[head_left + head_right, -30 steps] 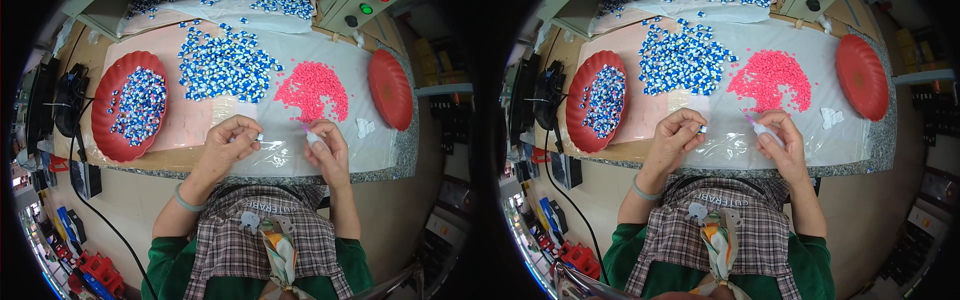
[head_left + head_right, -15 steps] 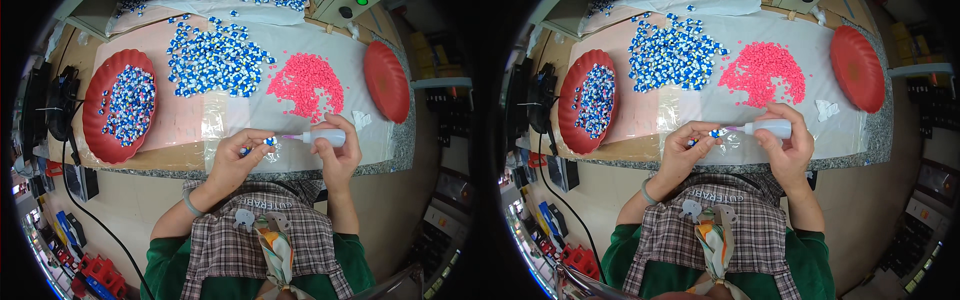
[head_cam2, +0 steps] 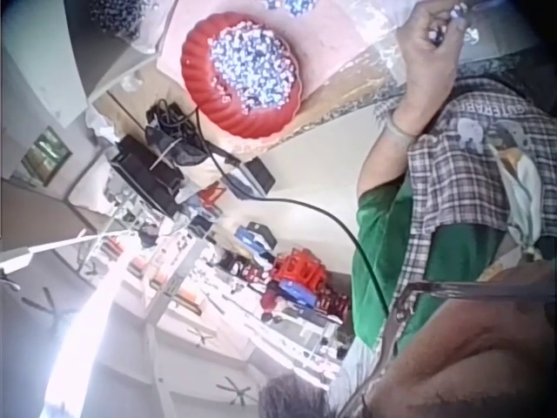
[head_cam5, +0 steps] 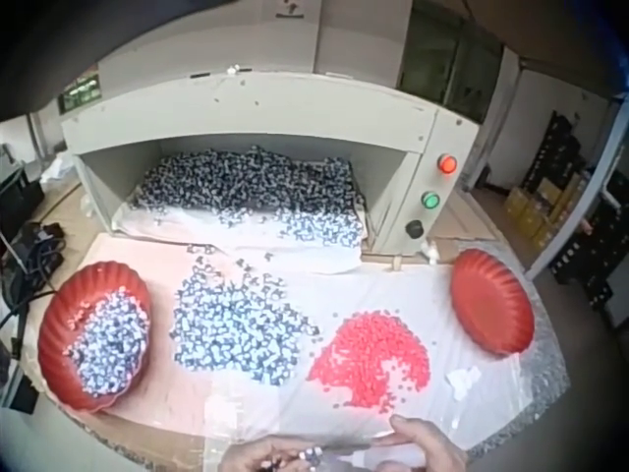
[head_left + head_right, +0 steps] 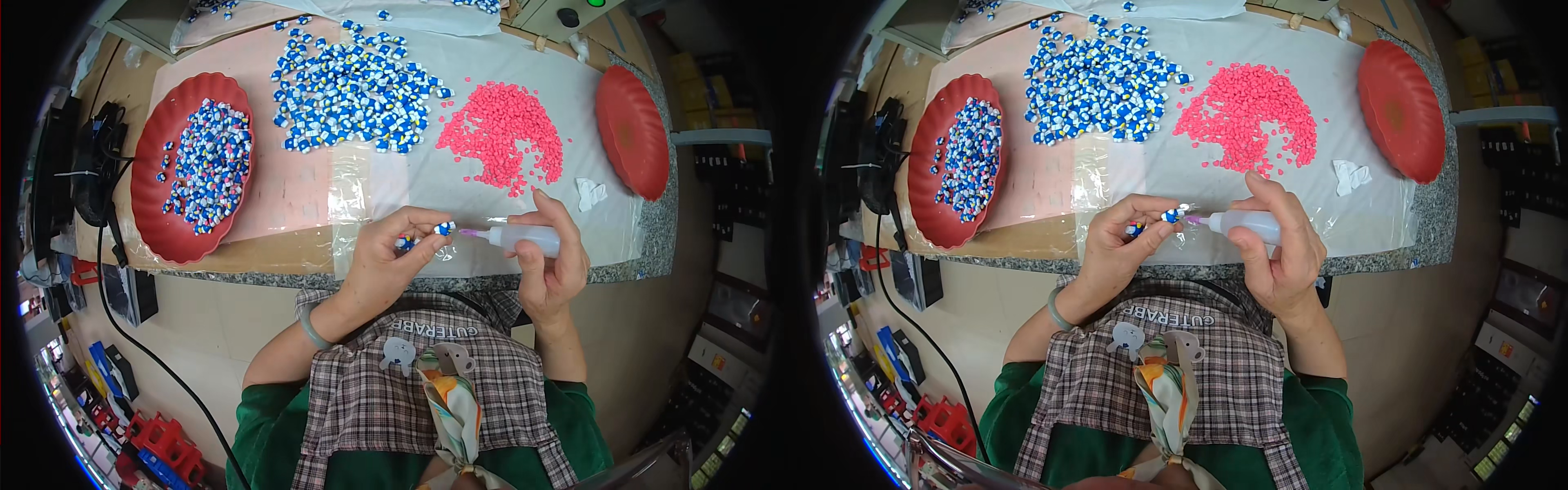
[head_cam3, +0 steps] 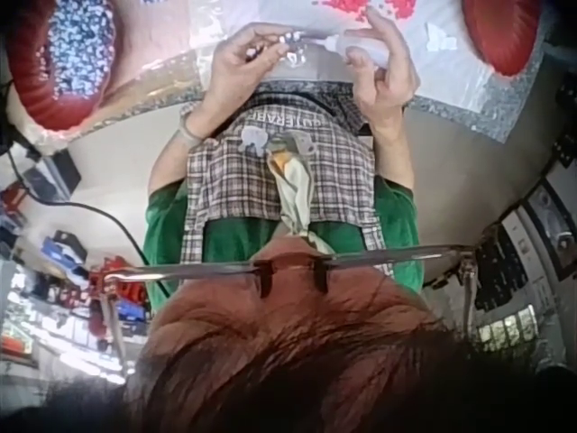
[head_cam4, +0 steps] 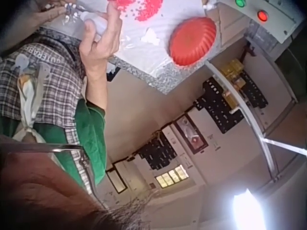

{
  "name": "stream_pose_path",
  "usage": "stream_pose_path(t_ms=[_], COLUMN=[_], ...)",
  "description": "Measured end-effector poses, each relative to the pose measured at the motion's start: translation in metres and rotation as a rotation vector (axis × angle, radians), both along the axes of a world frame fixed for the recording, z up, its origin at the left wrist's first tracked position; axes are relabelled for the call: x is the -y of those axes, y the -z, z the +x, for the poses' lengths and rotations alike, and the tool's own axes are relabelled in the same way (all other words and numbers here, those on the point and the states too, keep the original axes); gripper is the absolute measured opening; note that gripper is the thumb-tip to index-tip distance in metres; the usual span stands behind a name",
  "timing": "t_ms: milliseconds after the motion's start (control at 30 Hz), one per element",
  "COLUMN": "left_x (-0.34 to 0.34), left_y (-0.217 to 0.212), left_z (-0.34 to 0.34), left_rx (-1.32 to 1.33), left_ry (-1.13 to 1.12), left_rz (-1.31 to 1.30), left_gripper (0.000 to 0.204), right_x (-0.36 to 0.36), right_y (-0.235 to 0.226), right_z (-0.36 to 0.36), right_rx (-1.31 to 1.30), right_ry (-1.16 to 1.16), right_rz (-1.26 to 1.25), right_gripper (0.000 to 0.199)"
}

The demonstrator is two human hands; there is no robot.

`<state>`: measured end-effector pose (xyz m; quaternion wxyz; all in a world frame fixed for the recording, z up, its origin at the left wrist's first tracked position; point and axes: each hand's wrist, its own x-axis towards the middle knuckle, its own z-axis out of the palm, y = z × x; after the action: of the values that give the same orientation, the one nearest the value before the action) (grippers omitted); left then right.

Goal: Gluing small blue decorative eyes or pieces onto pink plastic toy components.

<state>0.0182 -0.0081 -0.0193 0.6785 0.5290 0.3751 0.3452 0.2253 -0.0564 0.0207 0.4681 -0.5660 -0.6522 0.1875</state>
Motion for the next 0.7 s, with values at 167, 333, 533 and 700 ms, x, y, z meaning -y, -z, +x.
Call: stream_pose_path(t_ms=[167, 333, 533, 700], left_x=[0.0002, 0.0, -0.0003, -0.0002], left_y=[0.0019, 0.0038, 0.0038, 0.0021], left_z=[-0.0007, -0.0006, -0.0014, -0.0007], left_rx=[0.01, 0.029, 0.019, 0.028], left_ry=[0.009, 0.012, 0.019, 0.005], left_rz=[-0.003, 0.006, 0.008, -0.003], left_gripper=[0.024, 0.024, 0.023, 0.023], right_x=[-0.0004, -0.0032, -0.0033, -0.0042], right_y=[-0.0013, -0.0016, -0.0061, -0.0077], right_z=[-0.0012, -0.0012, -0.0038, -0.0034], right_rx=[0.013, 0.092, 0.101, 0.084], right_ry=[0.0, -0.014, -0.034, -0.021], right_rz=[-0.001, 0.042, 0.03, 0.007], right_gripper=[0.045, 0.042, 0.046, 0.044])
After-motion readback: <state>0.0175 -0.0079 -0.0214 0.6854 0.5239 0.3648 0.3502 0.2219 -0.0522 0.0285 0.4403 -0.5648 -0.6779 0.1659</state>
